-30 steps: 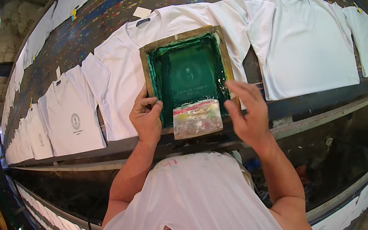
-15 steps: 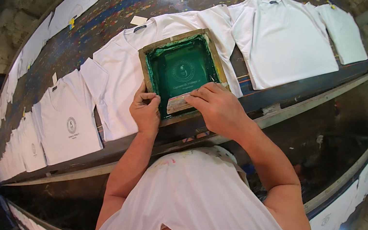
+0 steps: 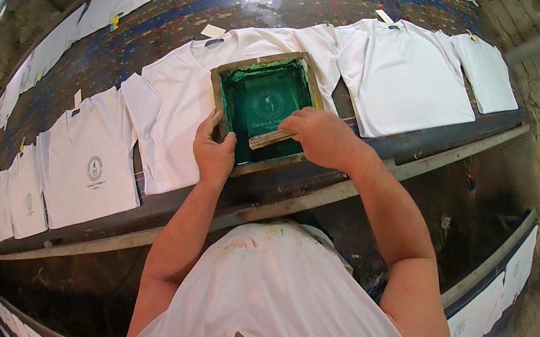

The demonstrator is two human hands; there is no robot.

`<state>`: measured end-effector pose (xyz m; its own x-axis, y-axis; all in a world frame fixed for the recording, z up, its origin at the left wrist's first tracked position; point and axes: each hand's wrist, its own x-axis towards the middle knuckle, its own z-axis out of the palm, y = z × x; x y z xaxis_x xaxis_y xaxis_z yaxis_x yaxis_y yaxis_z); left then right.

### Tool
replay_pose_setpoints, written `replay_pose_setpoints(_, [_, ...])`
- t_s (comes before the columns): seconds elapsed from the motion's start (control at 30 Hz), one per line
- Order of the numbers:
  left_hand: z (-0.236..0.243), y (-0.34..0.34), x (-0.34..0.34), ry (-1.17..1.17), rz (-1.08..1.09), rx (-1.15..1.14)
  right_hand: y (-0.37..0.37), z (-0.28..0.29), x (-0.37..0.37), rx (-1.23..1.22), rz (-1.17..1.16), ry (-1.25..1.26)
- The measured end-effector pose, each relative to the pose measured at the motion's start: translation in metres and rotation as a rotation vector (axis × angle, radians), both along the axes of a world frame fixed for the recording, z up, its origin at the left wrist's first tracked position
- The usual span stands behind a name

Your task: The person uses a squeegee to pull green ink across a screen printing frame, transferring a design onto white t-shirts laid out on a table. They repeat the process on multiple shirts, lifting the frame to reveal the printed logo.

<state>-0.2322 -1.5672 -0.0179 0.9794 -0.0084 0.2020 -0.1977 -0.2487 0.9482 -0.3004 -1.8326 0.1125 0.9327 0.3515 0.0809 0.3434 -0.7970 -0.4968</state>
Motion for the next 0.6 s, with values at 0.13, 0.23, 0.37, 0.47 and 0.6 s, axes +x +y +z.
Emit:
replay_pose_setpoints(0.13, [0.028,0.013,0.001,-0.256,-0.089,0.497,-0.015,-0.002,0.039,0.048,0.009,-0.005])
replay_pose_setpoints(0.23, [0.048,0.018,0.006,-0.386,-0.157,0.815,-0.017,-0.014,0.07,0.065,0.019,-0.117])
replay_pose_setpoints(0.37, [0.065,0.019,0.013,-0.329,-0.263,0.948,-0.023,-0.028,0.109,0.047,-0.021,-0.222])
replay_pose_setpoints(0.47, [0.067,0.016,0.014,-0.293,-0.258,0.944,-0.026,-0.034,0.127,0.093,-0.007,-0.279])
replay_pose_setpoints(0.6, [0.063,0.01,0.013,-0.272,-0.202,0.914,-0.027,-0.036,0.116,0.06,0.095,-0.258])
